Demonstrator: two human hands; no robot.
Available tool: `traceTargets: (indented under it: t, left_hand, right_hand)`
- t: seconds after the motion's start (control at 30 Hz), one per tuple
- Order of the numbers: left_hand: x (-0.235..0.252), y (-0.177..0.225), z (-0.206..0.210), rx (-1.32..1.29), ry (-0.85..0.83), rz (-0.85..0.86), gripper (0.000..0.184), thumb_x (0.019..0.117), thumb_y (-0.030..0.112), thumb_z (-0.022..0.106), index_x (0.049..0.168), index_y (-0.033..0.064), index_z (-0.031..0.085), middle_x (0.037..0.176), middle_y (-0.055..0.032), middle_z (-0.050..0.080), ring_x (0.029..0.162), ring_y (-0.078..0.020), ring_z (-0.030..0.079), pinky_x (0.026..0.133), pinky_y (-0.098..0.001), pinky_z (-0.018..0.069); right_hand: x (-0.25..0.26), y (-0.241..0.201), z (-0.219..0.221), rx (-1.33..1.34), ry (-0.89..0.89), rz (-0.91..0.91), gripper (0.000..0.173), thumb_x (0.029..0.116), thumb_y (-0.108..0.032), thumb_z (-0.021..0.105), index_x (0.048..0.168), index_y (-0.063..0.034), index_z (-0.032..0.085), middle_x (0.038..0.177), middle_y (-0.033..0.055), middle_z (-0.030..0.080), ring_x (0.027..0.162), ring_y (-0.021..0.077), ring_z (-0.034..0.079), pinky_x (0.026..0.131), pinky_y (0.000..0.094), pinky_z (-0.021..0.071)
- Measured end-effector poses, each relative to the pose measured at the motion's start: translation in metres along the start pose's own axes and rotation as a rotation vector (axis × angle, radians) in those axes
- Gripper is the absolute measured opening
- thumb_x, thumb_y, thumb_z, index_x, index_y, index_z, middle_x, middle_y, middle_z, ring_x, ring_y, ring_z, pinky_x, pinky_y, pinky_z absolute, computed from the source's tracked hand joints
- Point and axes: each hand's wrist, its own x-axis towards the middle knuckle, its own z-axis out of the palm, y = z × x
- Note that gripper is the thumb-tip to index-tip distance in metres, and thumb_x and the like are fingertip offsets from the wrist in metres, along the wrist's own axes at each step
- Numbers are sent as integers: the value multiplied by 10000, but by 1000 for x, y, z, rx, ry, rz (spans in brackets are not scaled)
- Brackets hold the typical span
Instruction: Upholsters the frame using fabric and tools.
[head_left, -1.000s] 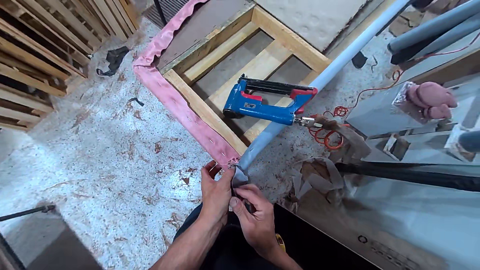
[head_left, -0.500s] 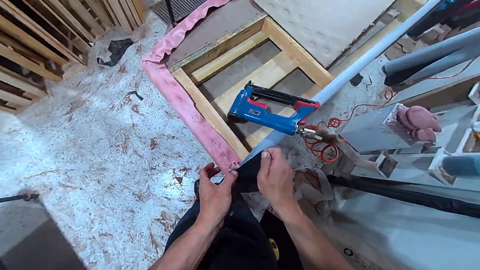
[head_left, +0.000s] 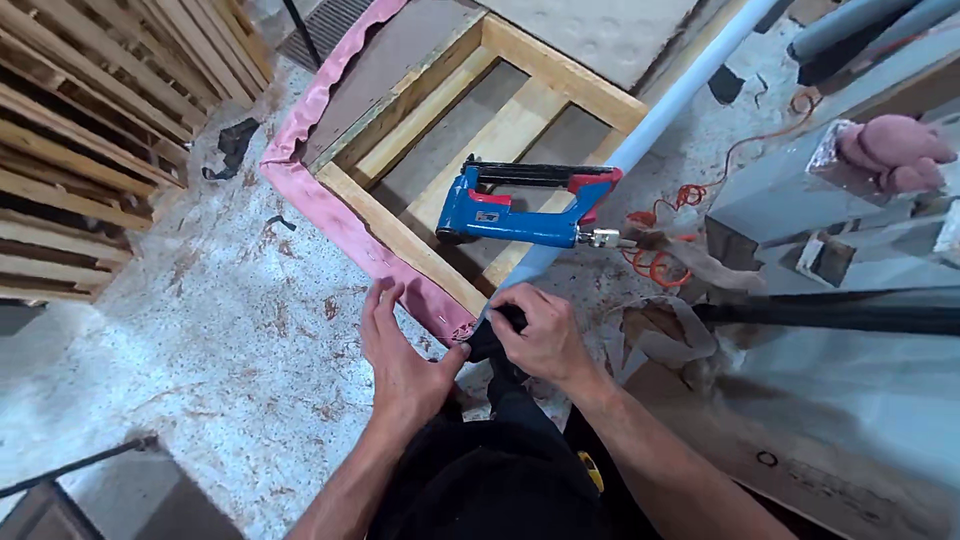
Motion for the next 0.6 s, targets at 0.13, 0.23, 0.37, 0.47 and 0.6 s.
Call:
traceTargets:
  t: [0.13,0.23,0.37,0.47,0.6]
  left_hand:
    - [23,-5,-6,58,-105,423,611,765,392,826,1313,240,605,1691,-102,217,1572,-370,135,1197,-669,235]
    - [43,-7,-9,55,-258,748,108,913,323,701,1007,344,750,1654,-63,329,1573,-367,123,1211,-645,199]
    - [68,-11,-12,117,-484,972,183,963,332,620,982,356,800,1608,-21,429,1563,-311,212,1221,-627,196]
    - [80,-16,-14,126,-587,978,212,981,386,608,1079,376,795,1584,18,465,1529,-244,309,1217,-597,237]
    - [86,-21,-16,124,-607,994,218,984,417,614,1123,413,783,1549,58,505,1502,-206,356,1198,-592,258]
  right_hand:
    - [1,1,4,32,39,8,76,888,-130,712,953,-98,734,934,25,731,816,96,706,705,273,608]
    - [0,1,6,27,62,23,74,891,-133,708,949,-101,739,925,28,728,814,114,705,691,302,601]
    - [-2,-1,10,23,88,48,74,894,-130,716,953,-93,739,943,41,731,830,122,708,714,299,602]
    - [-1,1,10,11,96,39,79,909,-153,724,960,-95,743,929,36,720,818,117,695,706,292,597]
    - [0,3,9,-74,112,9,136,928,-232,725,958,-99,737,896,41,687,758,134,675,621,308,574]
